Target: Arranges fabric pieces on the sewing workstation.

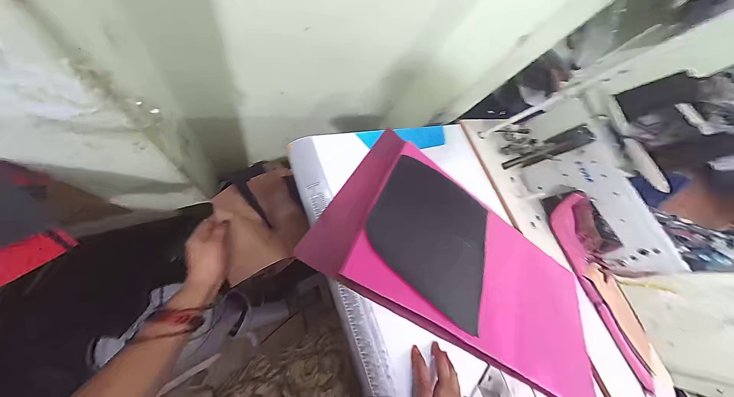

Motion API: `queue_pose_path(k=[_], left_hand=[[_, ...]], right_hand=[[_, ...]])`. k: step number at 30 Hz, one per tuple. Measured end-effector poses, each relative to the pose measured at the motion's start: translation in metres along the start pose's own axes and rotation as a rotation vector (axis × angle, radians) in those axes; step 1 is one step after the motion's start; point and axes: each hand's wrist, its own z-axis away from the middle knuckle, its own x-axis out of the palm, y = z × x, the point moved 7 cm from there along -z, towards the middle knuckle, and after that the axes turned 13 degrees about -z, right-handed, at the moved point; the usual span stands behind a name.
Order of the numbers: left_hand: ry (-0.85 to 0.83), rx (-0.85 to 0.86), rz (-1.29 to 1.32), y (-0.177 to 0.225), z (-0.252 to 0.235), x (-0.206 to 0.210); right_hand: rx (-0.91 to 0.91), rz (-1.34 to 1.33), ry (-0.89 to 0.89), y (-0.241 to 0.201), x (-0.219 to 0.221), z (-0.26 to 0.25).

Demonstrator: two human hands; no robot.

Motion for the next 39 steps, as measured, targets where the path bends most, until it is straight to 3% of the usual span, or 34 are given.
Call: queue_pose_path(k=[4, 8, 11, 13, 15, 18, 20, 22, 28, 39], left_hand=[[0.089, 0.471, 0.270, 0.121, 0.037, -0.054], [-0.091, 0.865, 0.493, 0.248, 0.113, -0.048], [-0.342, 0.936, 0.621, 0.320, 0.167, -0.005], [-0.503, 0.865, 0.606, 0.345, 0.187, 0.043], [-0.646, 0.764, 0.408, 0.348, 0.196, 0.100], [-0.843, 0.649, -0.116, 0.314, 0.199, 0.183], [-0.859, 0.642, -0.437, 0.286, 0.198, 0.214], [-0.781, 0.672, -0.591, 0.280, 0.202, 0.217], [-0.762, 0.764, -0.710, 0.288, 0.222, 0.216], [-0.772, 0.579, -0.508, 0.266, 0.238, 0.233]], right_hand=[[-0.006, -0.062, 0.046, 0.000, -0.002, 0.001], [-0.003, -0.109, 0.081, 0.000, -0.004, 0.004], [0.016, -0.149, 0.078, -0.001, -0.008, 0.004], [0.023, -0.177, 0.086, 0.000, -0.010, 0.005], [0.026, -0.206, 0.091, 0.000, -0.012, 0.005], [0.038, -0.233, 0.066, 0.001, -0.013, 0.005], [0.035, -0.238, 0.066, 0.002, -0.013, 0.006], [0.035, -0.248, 0.066, 0.003, -0.013, 0.006], [0.040, -0.293, 0.038, 0.002, -0.016, 0.007], [0.045, -0.347, 0.022, 0.003, -0.016, 0.012]])
